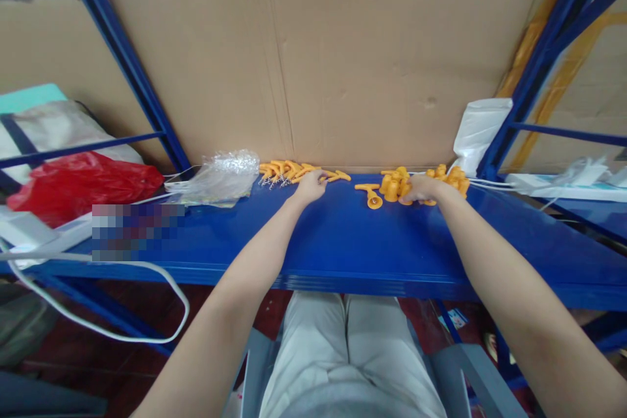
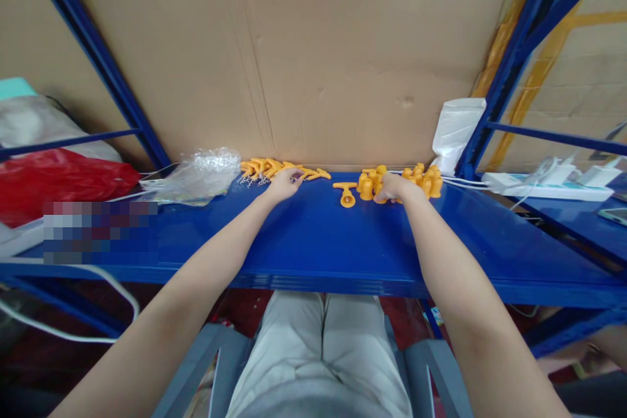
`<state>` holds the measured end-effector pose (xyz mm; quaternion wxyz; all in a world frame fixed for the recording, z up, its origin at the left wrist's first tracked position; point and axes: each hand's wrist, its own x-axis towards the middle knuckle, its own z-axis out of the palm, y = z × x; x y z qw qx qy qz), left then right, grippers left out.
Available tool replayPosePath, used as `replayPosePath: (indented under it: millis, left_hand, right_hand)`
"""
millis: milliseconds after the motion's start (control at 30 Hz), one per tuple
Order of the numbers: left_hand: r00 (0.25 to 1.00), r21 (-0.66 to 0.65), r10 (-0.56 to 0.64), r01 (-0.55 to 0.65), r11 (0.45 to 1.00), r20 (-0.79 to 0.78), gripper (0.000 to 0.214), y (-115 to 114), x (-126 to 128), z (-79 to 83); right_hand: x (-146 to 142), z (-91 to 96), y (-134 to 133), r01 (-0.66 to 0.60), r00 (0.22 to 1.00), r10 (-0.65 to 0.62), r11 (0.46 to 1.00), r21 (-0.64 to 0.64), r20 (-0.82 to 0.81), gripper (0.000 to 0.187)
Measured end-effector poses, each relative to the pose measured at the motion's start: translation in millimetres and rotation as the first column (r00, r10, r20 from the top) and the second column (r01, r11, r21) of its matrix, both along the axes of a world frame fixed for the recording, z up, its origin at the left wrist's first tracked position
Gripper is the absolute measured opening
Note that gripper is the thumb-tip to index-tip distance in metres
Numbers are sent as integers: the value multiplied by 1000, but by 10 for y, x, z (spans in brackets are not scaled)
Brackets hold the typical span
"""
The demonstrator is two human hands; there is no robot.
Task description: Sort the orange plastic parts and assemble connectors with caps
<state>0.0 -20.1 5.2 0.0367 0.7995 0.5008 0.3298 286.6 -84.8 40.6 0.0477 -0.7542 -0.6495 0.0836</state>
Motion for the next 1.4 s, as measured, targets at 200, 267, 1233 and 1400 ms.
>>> replayPosePath:
  millis: [200, 267, 1233, 1400]
  left_hand:
    - [949, -140, -40, -5, 990, -312, 57, 141, 169, 1]
    - [910, -167, -35, -38, 985, -414, 63, 173, 262, 20]
    - [831, -167, -17, -92, 982, -556, 59, 448, 691, 47]
    - [823, -141, 9, -108, 984, -569, 52, 446, 723, 100]
  right_hand:
    - [70, -68, 23, -22, 990, 21, 1000, -5, -138, 24]
    - [74, -76, 25, -16, 988, 14, 1000, -9, -154, 23]
    - [-64, 65, -77, -54, 999, 54, 999, -2, 3, 16]
    - [-231, 196, -180, -56, 995, 47, 994, 96, 92, 16]
